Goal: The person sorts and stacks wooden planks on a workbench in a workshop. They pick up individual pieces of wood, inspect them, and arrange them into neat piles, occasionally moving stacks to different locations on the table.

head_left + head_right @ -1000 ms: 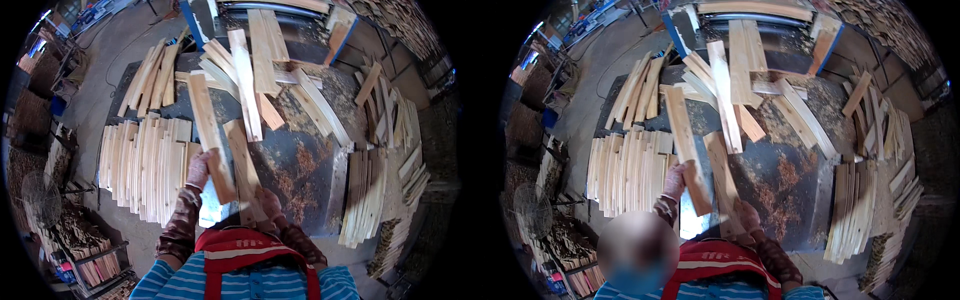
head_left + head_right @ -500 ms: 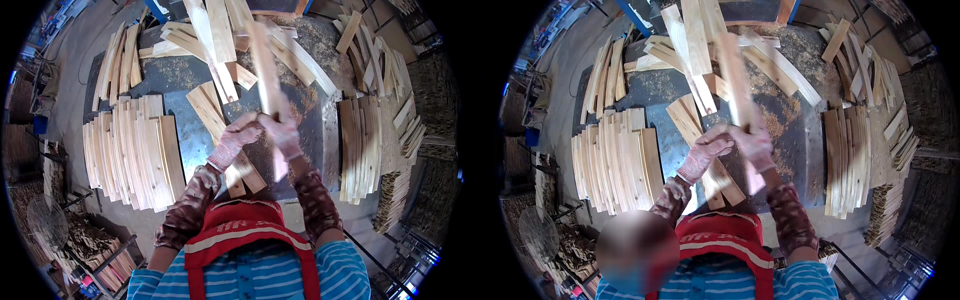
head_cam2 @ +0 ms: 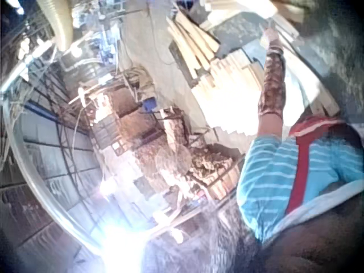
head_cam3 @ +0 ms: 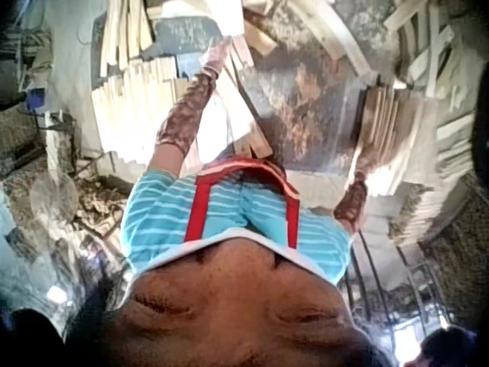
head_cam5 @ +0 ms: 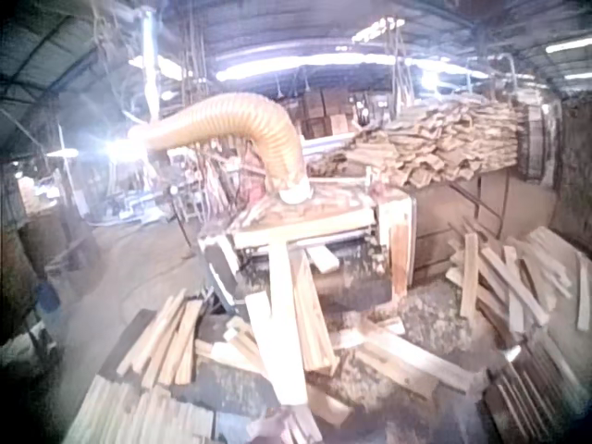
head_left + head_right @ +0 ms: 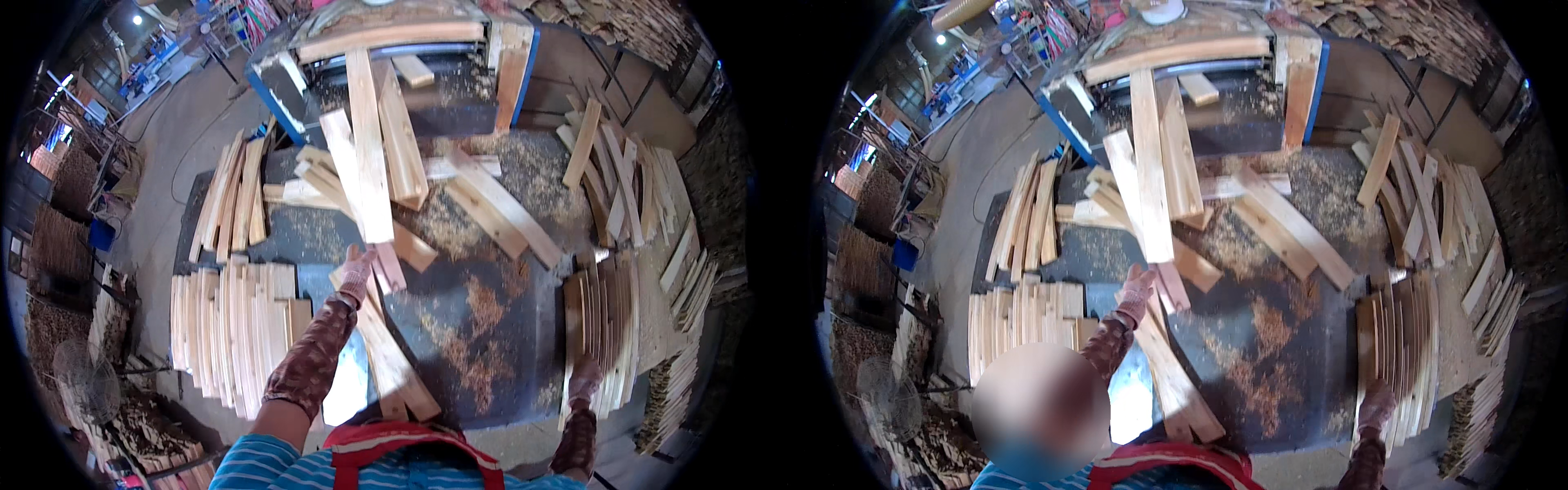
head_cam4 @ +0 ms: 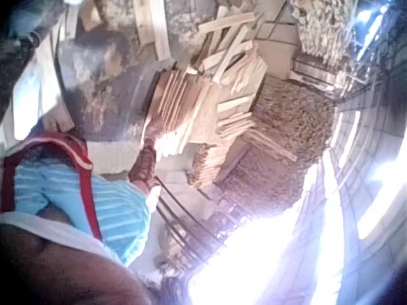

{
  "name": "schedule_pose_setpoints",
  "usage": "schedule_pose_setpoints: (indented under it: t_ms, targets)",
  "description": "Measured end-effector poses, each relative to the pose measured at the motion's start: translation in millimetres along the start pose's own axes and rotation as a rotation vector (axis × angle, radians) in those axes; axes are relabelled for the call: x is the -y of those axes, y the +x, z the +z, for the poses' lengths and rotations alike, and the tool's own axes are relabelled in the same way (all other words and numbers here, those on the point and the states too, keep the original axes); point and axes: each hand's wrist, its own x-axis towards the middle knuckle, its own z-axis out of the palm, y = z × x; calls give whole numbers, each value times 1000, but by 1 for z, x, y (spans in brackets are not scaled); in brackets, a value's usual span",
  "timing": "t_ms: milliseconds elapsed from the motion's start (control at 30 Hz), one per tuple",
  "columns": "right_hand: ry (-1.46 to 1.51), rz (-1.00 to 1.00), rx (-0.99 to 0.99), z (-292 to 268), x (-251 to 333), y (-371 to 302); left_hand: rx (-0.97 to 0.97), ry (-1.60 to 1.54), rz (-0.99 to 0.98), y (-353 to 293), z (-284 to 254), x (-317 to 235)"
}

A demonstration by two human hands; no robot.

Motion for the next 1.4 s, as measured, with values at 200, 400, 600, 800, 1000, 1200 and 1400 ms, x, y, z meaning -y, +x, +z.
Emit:
schedule_pose_setpoints:
  t_ms: [200, 400, 600, 800, 1000, 1200, 1400]
  targets:
    - [346, -397, -291, -39, 73, 59, 77, -126, 108, 39, 77, -43]
    - [822, -928, -311, -176, 385, 63, 320, -220, 9, -22, 64, -100]
    - [373, -748, -165, -232, 522, 14, 263, -259, -20, -85, 23, -88]
    - [1007, -887, 621, -175, 445, -95, 309, -170, 125, -171, 2, -66]
    - [1124, -711, 447, -54, 386, -142, 310, -220, 78, -213, 13, 26]
    - [1022, -722, 458, -37, 315, -169, -73, 878, -172, -195, -16, 86]
    - [1046, -677, 418, 15, 292, -178, -308, 710, 98, -188, -35, 81]
